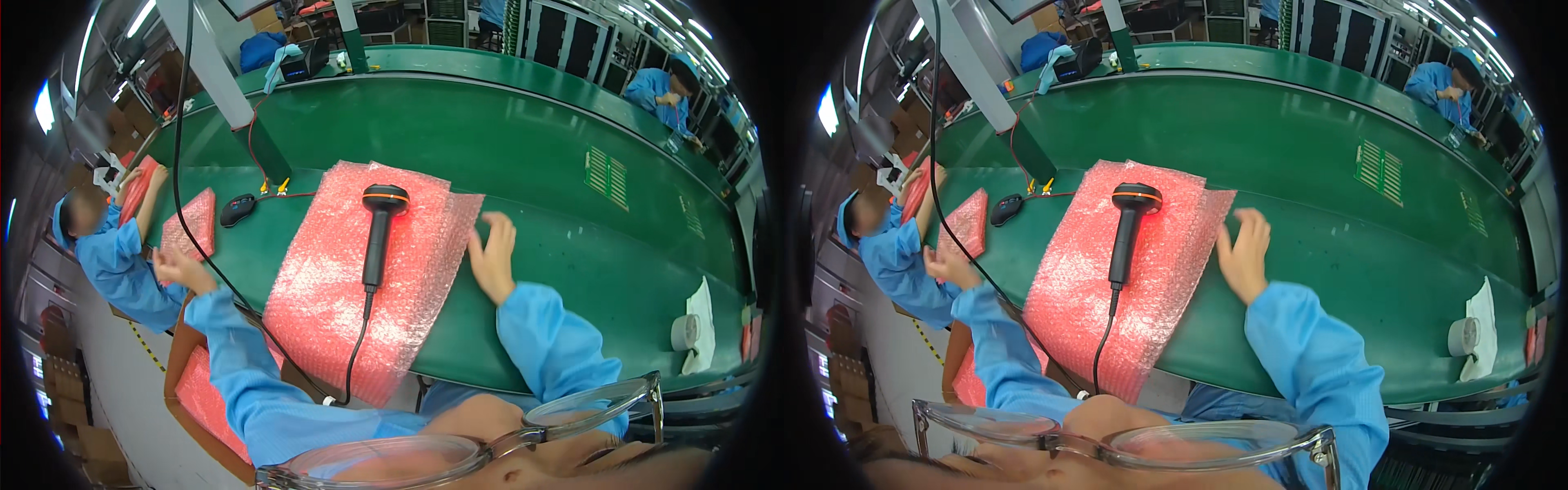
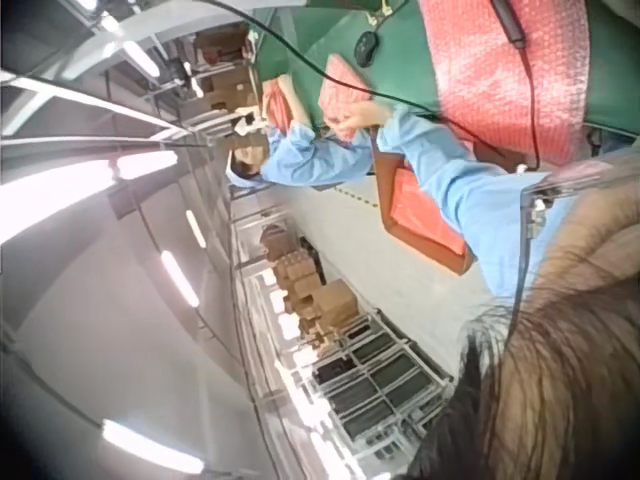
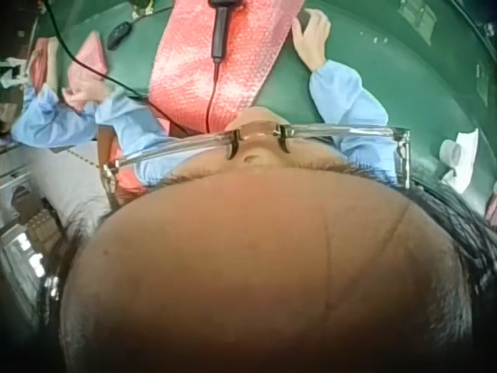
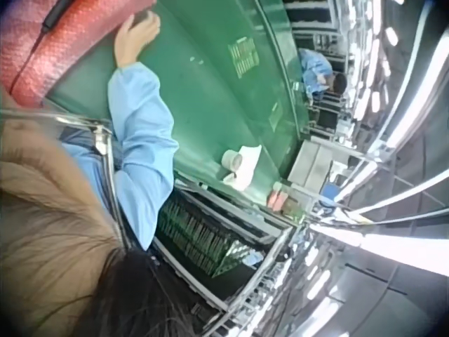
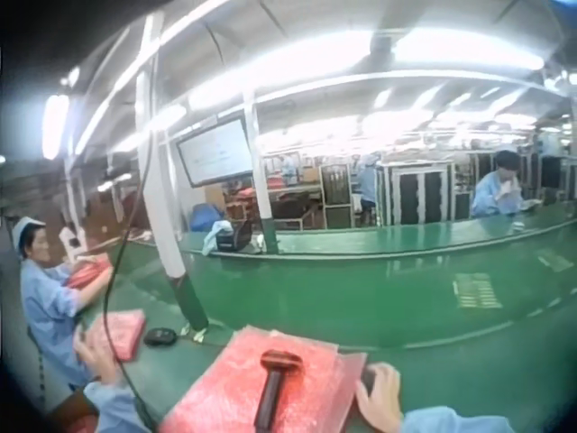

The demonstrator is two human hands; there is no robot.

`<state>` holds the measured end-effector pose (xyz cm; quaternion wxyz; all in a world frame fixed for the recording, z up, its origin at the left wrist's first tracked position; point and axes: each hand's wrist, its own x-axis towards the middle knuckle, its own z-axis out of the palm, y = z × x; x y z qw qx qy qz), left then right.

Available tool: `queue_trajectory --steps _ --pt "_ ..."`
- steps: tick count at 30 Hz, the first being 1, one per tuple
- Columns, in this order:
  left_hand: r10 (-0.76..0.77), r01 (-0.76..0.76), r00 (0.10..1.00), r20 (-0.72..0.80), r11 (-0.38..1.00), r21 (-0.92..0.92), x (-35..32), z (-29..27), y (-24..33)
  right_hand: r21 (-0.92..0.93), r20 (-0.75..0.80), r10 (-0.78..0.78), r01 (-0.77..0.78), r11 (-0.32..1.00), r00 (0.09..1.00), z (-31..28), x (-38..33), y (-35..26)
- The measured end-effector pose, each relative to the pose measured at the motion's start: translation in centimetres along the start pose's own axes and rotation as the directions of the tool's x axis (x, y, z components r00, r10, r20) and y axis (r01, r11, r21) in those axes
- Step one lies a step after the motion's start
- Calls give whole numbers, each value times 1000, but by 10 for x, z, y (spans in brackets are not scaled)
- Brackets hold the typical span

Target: Scanning circuit boards with a barcode reader and wrapping them in bubble wrap at a workstation.

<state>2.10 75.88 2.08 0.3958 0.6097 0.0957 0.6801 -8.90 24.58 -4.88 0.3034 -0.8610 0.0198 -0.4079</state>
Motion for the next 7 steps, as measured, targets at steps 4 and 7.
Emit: queue_trajectory --steps 4,7 --pt "381 -379 925 7 922 -74 -19 -55 186 439 196 432 -473 764 880 25 26 27" --pt "627 -827 266 733 538 -160 -45 -80 246 442 305 474 -564 698 826 20 27 14"
